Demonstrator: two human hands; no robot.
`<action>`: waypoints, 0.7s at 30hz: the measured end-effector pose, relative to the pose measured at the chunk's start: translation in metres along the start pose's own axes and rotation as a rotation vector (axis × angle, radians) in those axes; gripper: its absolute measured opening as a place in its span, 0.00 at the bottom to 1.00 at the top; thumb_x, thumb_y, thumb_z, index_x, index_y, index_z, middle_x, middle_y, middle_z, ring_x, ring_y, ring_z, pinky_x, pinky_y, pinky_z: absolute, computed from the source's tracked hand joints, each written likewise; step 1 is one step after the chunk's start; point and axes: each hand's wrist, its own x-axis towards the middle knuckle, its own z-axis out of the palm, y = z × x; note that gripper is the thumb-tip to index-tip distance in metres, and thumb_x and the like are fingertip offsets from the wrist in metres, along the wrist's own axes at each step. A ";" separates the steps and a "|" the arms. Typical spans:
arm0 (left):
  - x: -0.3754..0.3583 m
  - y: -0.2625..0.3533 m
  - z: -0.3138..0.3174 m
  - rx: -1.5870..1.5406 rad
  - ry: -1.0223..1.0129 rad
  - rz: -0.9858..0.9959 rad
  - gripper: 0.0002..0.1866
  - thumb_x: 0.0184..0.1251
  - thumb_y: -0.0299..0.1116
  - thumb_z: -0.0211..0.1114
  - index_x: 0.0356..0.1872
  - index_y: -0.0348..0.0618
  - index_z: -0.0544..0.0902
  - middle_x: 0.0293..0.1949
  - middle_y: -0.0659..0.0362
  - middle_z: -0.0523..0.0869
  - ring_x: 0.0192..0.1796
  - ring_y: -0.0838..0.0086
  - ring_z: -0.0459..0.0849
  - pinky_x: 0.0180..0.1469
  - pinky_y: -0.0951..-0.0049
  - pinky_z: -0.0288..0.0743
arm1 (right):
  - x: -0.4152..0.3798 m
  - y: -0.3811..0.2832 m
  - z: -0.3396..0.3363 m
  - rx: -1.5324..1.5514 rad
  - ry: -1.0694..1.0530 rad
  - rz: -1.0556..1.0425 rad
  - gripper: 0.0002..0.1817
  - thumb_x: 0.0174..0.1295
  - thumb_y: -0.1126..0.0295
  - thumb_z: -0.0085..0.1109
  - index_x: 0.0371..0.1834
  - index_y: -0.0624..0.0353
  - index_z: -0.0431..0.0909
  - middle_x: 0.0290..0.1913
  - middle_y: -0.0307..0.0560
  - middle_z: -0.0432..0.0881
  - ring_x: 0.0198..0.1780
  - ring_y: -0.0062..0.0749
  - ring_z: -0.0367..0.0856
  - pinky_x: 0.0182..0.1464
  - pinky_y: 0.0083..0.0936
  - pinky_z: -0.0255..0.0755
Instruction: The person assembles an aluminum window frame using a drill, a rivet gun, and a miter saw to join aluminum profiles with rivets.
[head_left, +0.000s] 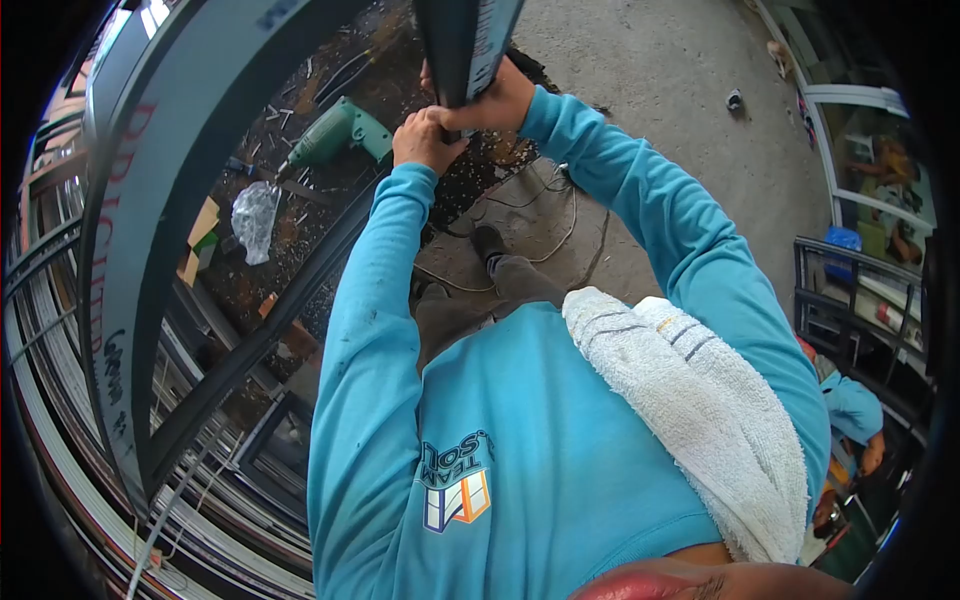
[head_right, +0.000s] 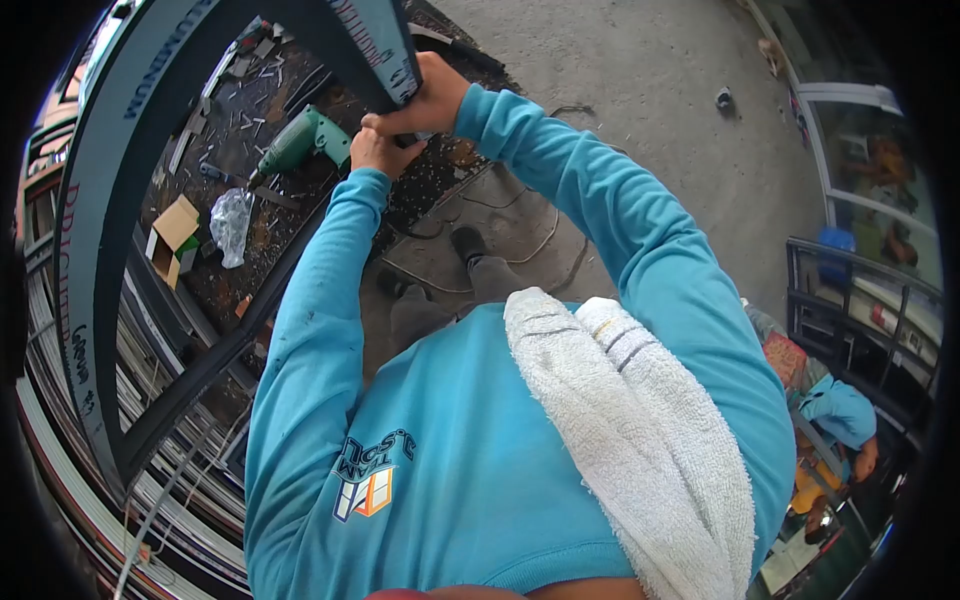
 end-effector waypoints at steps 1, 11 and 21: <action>-0.004 0.002 -0.002 0.008 -0.012 -0.012 0.27 0.44 0.46 0.78 0.47 0.49 0.81 0.43 0.59 0.84 0.51 0.63 0.82 0.54 0.62 0.76 | -0.003 -0.001 0.001 0.000 -0.011 -0.005 0.19 0.44 0.57 0.76 0.32 0.61 0.85 0.27 0.47 0.85 0.28 0.32 0.85 0.33 0.27 0.80; -0.003 -0.003 0.003 -0.022 0.051 -0.029 0.29 0.45 0.53 0.75 0.46 0.46 0.81 0.47 0.52 0.85 0.54 0.58 0.82 0.55 0.60 0.77 | 0.034 -0.071 -0.031 0.366 -0.063 0.105 0.37 0.54 0.68 0.74 0.65 0.64 0.65 0.58 0.55 0.76 0.59 0.41 0.77 0.62 0.38 0.73; -0.009 -0.002 0.004 -0.049 0.004 -0.084 0.31 0.47 0.49 0.75 0.51 0.44 0.78 0.50 0.54 0.83 0.58 0.60 0.79 0.58 0.60 0.72 | 0.053 -0.043 -0.018 0.445 -0.002 0.056 0.17 0.59 0.72 0.69 0.49 0.65 0.77 0.42 0.46 0.84 0.46 0.31 0.83 0.52 0.28 0.76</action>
